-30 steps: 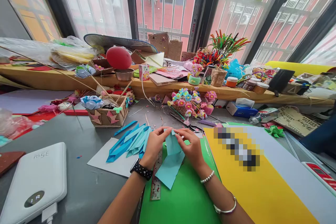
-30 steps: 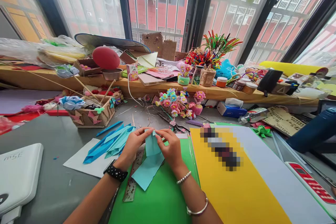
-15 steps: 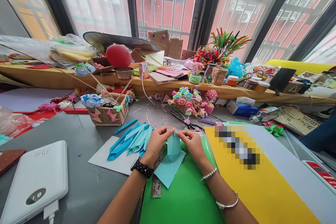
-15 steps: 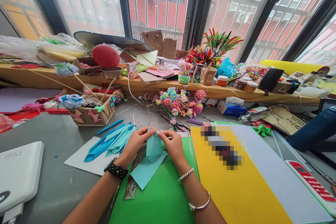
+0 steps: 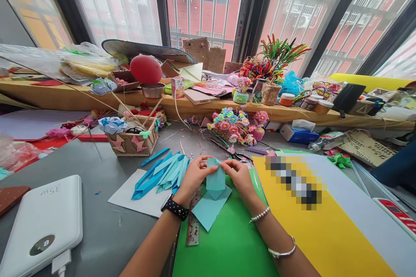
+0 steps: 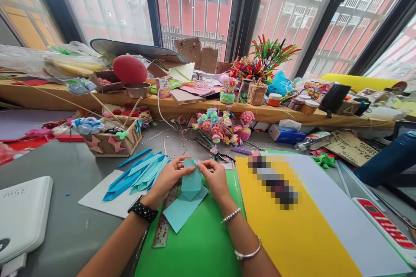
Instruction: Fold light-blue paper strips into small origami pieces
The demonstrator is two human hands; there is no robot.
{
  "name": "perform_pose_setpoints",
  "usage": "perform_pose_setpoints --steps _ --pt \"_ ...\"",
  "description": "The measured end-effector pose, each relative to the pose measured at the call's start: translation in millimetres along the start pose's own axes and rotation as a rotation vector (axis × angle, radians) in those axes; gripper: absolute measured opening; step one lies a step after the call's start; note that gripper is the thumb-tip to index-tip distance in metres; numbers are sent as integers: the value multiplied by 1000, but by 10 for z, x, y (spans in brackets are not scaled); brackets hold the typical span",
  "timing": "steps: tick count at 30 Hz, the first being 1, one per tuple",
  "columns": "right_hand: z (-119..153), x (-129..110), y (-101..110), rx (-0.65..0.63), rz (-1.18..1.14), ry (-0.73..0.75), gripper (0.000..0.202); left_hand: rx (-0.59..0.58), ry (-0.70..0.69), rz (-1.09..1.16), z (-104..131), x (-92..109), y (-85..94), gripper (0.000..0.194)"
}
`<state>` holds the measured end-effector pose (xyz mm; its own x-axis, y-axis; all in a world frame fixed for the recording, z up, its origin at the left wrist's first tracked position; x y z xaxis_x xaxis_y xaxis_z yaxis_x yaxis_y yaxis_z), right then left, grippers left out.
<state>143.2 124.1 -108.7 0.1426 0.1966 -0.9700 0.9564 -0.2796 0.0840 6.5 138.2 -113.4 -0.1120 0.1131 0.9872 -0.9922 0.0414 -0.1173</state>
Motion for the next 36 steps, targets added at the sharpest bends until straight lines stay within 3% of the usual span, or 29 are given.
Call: perform_pose_setpoints --steps 14,30,36 --pt "4 37 -13 -42 -29 -32 20 -30 -6 -55 -20 -31 -32 51" --pt "63 -42 -47 28 109 60 23 -41 -46 -69 -6 5 -50 45" --pt "5 -40 -51 -82 159 101 25 -102 21 -39 28 4 -97 49"
Point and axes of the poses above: each hand's wrist, its own z-axis away from the middle knuckle, its own y-axis out of the back of the hand, x = y × z, the point moved 6 cm from there along -z, towards the middle knuckle, and after that the axes turned 7 degrees about x, right-handed, at the moved point
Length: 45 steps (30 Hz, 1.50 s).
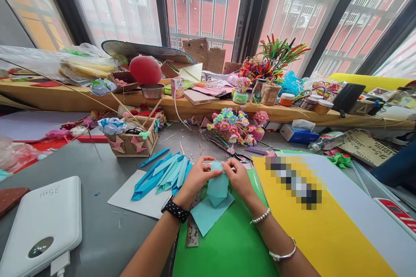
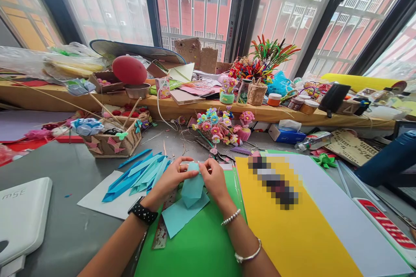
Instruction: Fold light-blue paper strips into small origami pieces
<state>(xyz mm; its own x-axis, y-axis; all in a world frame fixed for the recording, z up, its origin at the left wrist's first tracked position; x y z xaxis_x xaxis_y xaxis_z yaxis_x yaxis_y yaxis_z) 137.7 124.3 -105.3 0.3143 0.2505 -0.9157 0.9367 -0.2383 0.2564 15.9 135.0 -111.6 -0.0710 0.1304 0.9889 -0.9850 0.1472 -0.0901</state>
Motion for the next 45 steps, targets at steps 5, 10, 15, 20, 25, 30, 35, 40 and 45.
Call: perform_pose_setpoints --steps 5,10,15,20,25,30,35,40,45 --pt "-41 4 3 -194 31 30 27 -46 72 4 29 -30 -16 49" --pt "-26 -1 -13 -162 107 64 26 -32 95 -3 18 -62 2 43" --pt "-35 3 -37 -125 157 82 29 -18 94 6 34 -35 -7 42" --pt "-54 48 -35 -143 160 64 36 -18 92 14 52 -20 -14 43" --pt "-31 120 -79 -212 90 -4 35 0 104 18 30 -53 5 44" --pt "-47 153 -85 -196 29 -42 43 12 102 16 8 -66 15 44" --pt "-43 174 -85 -266 -91 -133 53 -44 128 -5 30 -82 -18 49" --pt "-16 116 -66 -288 -147 -152 39 -68 100 -71 27 -75 -17 53" --pt "-15 101 -71 -247 -145 -114 37 -84 73 -116 12 -76 -10 52"
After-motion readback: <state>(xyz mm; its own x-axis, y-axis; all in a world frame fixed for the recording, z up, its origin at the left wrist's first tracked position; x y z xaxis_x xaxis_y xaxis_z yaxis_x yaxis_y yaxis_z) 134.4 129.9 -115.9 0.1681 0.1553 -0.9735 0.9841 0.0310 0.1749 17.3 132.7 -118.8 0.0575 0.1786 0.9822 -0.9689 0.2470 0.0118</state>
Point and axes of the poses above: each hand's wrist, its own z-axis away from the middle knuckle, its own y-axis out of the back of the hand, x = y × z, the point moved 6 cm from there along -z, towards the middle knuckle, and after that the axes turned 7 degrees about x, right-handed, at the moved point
